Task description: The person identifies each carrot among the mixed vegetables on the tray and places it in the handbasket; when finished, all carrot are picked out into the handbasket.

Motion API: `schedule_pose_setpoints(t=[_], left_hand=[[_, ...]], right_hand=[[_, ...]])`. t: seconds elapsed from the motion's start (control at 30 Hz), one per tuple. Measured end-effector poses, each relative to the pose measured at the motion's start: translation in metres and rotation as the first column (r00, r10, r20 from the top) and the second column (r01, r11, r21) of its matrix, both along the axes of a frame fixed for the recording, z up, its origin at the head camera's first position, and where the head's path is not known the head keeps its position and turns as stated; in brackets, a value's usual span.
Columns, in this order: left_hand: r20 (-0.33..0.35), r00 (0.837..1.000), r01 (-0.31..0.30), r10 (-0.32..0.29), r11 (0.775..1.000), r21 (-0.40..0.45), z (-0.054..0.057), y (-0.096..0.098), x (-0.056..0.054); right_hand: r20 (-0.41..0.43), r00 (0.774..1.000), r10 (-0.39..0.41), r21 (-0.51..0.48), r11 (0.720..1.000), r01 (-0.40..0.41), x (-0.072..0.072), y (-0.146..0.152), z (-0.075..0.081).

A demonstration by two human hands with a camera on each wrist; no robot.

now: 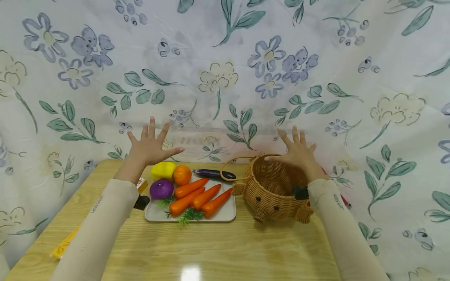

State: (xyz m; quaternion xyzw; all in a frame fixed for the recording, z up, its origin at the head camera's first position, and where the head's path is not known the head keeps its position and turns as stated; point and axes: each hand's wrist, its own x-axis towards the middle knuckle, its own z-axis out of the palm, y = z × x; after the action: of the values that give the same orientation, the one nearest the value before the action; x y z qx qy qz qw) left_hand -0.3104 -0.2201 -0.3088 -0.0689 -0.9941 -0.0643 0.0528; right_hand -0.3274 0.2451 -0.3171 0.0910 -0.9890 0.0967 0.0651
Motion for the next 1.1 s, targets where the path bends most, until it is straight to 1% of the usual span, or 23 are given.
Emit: schedule_pose_setpoints(t=[0.13,0.27,0.4,0.47,0.6,0.7,0.83,0.97,1.07,1.1], left_hand=[[-0.055,0.998,0.013,-0.012,0.999,0.035,-0.015,-0.010,0.015],[-0.095,0.995,0.025,-0.017,0.996,0.083,-0.034,-0.021,0.030],[-0.095,0.995,0.030,-0.015,0.988,0.150,-0.056,-0.033,0.044],[-0.082,0.996,0.032,-0.016,0.979,0.203,-0.067,-0.038,0.050],[-0.041,0.999,0.017,-0.004,0.946,0.323,-0.087,-0.044,0.061],[-0.004,1.000,-0.005,0.007,0.913,0.409,-0.100,-0.045,0.070],[0.044,0.999,-0.033,0.013,0.867,0.498,-0.114,-0.046,0.082],[0.050,0.999,-0.030,0.001,0.826,0.563,-0.129,-0.048,0.088],[0.048,0.999,-0.015,-0.018,0.789,0.614,-0.142,-0.052,0.092],[0.053,0.998,-0.014,-0.025,0.774,0.633,-0.146,-0.054,0.092]], right_hand=[[-0.061,0.998,-0.011,-0.082,0.997,0.006,0.013,-0.003,-0.012],[-0.102,0.995,-0.014,-0.131,0.991,0.000,0.025,-0.004,-0.022],[-0.136,0.991,0.000,-0.174,0.984,-0.024,0.035,-0.008,-0.027],[-0.143,0.990,0.003,-0.208,0.977,-0.033,0.040,-0.011,-0.028],[-0.146,0.989,0.013,-0.237,0.970,-0.047,0.049,-0.018,-0.029],[-0.148,0.989,0.025,-0.239,0.969,-0.061,0.056,-0.023,-0.030],[-0.173,0.984,0.045,-0.248,0.965,-0.087,0.063,-0.031,-0.033],[-0.197,0.979,0.051,-0.260,0.960,-0.102,0.067,-0.037,-0.037],[-0.197,0.979,0.052,-0.275,0.956,-0.106,0.071,-0.042,-0.040],[-0.198,0.979,0.052,-0.279,0.954,-0.107,0.072,-0.043,-0.041]])
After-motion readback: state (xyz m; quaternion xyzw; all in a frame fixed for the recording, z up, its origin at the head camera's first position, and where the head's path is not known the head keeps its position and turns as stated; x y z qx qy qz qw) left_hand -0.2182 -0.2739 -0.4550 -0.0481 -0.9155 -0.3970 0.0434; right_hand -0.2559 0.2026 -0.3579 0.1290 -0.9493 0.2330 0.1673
